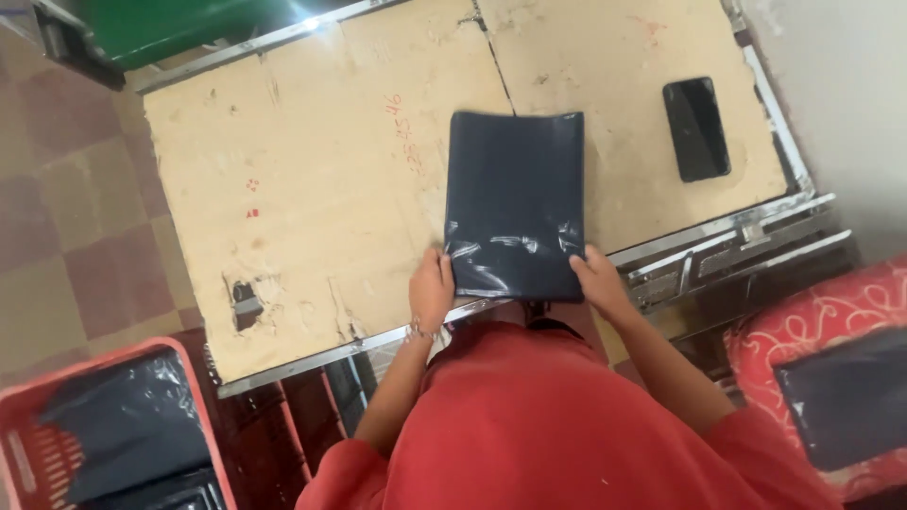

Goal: Catching plastic bags from a production machine, folding them into a uniform shape, and stacking them into a collection crate.

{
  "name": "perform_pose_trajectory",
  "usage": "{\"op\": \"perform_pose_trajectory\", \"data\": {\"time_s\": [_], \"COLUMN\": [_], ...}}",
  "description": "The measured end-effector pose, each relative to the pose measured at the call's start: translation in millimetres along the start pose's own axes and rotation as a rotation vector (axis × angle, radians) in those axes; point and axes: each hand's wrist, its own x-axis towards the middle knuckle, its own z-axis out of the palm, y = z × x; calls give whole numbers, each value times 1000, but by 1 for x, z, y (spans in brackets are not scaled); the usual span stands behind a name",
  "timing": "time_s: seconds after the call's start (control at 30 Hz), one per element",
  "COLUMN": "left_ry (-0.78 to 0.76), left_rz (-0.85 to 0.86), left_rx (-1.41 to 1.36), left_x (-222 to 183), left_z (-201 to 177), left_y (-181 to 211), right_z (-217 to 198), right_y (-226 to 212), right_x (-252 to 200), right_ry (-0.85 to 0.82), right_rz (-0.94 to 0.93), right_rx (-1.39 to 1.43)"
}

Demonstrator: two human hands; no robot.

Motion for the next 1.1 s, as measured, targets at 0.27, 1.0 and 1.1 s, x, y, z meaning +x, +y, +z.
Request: {"op": "perform_pose_trajectory", "data": {"time_s": [0.27, 1.0, 1.1], "left_ry": [352, 491, 344], "left_rz": [299, 495, 510], "left_rx": [309, -537, -655], "left_x": [-23, 11, -58], "left_z": [9, -20, -91], "left_y": [66, 131, 119], "right_z": [-1, -53, -24], "right_y": [-13, -93, -150], "right_x": [-11, 83, 43], "right_ry": [419, 6, -68], "right_rz": [-903, -641, -751], "right_rx": [-597, 279, 557]}}
